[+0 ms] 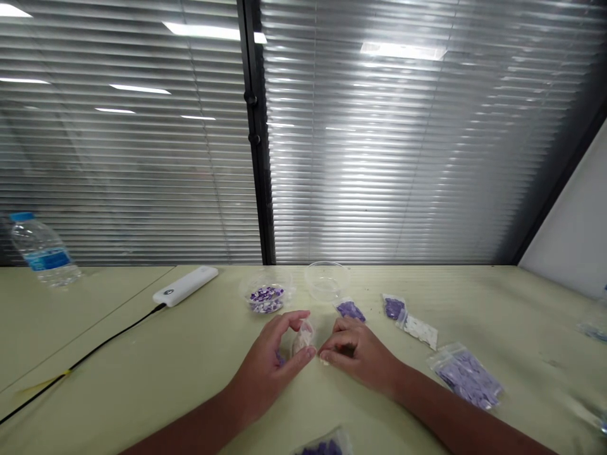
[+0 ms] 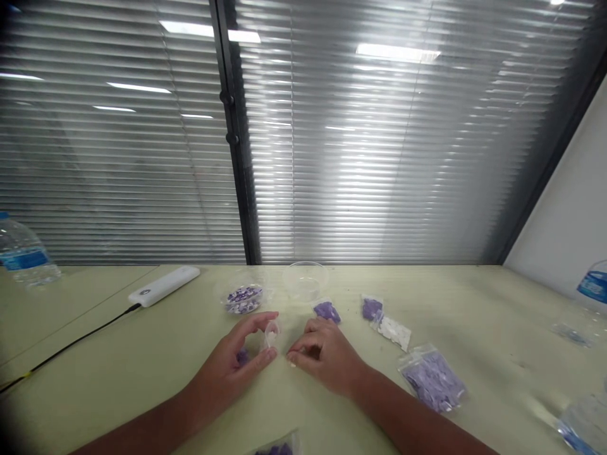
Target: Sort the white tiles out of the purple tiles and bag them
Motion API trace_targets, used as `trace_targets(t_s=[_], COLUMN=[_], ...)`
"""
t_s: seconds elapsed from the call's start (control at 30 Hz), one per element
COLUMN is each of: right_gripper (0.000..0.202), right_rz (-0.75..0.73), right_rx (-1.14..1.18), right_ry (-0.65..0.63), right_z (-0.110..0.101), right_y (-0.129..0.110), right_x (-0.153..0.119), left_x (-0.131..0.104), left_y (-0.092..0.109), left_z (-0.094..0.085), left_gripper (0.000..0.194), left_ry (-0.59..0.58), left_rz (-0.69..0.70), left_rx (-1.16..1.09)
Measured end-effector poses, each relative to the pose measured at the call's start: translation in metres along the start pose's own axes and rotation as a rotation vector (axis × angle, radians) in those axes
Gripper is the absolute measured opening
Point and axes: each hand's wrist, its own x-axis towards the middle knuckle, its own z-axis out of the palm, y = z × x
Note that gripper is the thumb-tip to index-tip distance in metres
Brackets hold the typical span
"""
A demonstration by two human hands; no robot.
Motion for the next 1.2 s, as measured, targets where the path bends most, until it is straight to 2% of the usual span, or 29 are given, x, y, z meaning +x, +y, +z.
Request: trace_targets(t_s=[0.1,0.23,0.37,0.57,0.8,1.0,1.2], right_gripper=[0.021,0.015,0.022,0.006,0.003,0.005,0.015], right_rz=[0.044,0.072,0.061,0.064,0.091,0.186,0.288], right_rx=[0.019,-0.006,-0.028,-0.008,0.043,0.174,0.412], right_ry=[0.024,0.041,0.034,0.025,0.002,-0.066,-0.111], right_z=[-0.0035,-0.002,0.0013,0.0042,0.0025,-0.0024,-0.0045], right_y=[-0.0032,-0.0033,-0.0028,0.0016,-0.0038,-0.0054,-0.0033], right_x=[-0.0005,-0.0017,-0.0047,-0.0048,-0.0018,0.0009,0.0029], left_x=[-0.0004,-0.0001,-0.0004,0.0,-0.0001,-0.0002,0.0], left_y=[0.001,0.0012,0.0005,-0.0006,0.0024,0.0022,0.0017], left_z=[-0.0002,0.0003,0.0004,0.0009,-0.0003,-0.0001,0.0007], left_gripper=[0.047,0.049,0.048,0.048,0.048,0.047,0.049], left_ry=[-0.012,-0.021,-0.015,0.005,-0.013,0.001,-0.01], left_rz=[-0.019,-0.035,-0.004,0.026,0.004,0.007,-0.013], left_rx=[-0.009,-0.013,0.01,0.001,0.015,0.0,-0.003])
